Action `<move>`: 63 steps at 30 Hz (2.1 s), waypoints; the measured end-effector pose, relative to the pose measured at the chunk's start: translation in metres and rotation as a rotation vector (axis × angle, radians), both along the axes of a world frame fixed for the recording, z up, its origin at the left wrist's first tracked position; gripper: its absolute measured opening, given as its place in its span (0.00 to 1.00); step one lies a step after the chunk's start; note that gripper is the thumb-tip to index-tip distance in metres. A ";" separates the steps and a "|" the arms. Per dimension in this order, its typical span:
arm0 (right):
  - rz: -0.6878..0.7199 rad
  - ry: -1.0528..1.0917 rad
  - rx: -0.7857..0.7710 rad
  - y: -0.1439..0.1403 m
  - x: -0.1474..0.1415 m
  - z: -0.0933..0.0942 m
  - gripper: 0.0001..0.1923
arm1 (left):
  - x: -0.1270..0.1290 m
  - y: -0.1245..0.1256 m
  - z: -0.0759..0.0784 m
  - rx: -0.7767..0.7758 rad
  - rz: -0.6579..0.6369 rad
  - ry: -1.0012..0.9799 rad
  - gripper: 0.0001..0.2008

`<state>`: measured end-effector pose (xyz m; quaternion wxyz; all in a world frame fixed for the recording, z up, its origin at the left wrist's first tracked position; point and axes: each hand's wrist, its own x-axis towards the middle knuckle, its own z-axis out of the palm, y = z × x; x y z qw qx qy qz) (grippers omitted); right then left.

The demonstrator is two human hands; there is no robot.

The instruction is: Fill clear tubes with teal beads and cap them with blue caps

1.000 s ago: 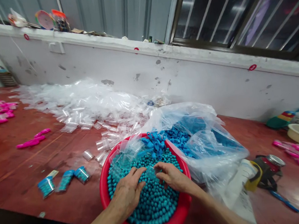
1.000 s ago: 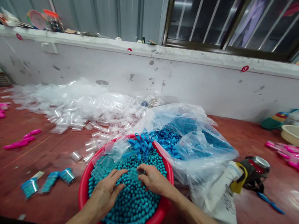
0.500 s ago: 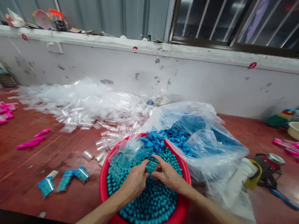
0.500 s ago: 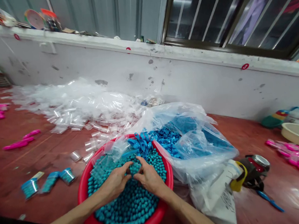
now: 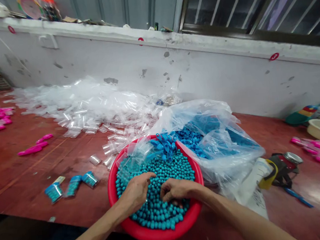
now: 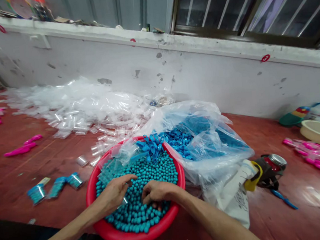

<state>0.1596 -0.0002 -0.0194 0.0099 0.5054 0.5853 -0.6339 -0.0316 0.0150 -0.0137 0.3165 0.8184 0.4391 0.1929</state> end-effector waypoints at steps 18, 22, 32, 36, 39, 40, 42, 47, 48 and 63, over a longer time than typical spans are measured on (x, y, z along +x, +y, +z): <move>-0.473 0.365 0.260 -0.007 0.008 0.029 0.11 | 0.021 -0.007 0.016 -0.624 -0.040 -0.451 0.08; -0.365 0.352 0.348 -0.012 0.014 0.034 0.10 | 0.026 -0.008 0.014 -0.847 -0.061 -0.562 0.16; -0.180 -0.628 0.976 0.036 0.001 0.038 0.13 | 0.033 -0.016 -0.004 -0.928 0.137 -0.448 0.23; -0.121 -0.639 0.981 0.047 -0.009 0.026 0.12 | 0.030 -0.014 -0.009 -0.933 0.170 -0.490 0.24; -0.105 -0.637 0.976 0.034 0.003 0.022 0.12 | 0.027 -0.014 -0.009 -0.922 0.132 -0.550 0.22; -0.101 -0.629 0.973 0.027 0.009 0.022 0.12 | 0.026 -0.014 -0.009 -0.918 0.126 -0.562 0.21; -0.094 -0.604 0.956 0.015 0.020 0.023 0.13 | 0.025 -0.014 -0.008 -0.920 0.128 -0.579 0.20; -0.026 -0.735 0.888 -0.001 0.031 0.029 0.12 | 0.025 -0.014 -0.008 -0.943 0.164 -0.604 0.20; -0.009 -0.796 0.893 0.000 0.030 0.032 0.11 | 0.025 -0.014 -0.008 -0.935 0.167 -0.607 0.19; -0.227 -0.434 0.975 0.044 0.006 0.031 0.09 | 0.025 -0.011 -0.006 -0.868 0.156 -0.679 0.19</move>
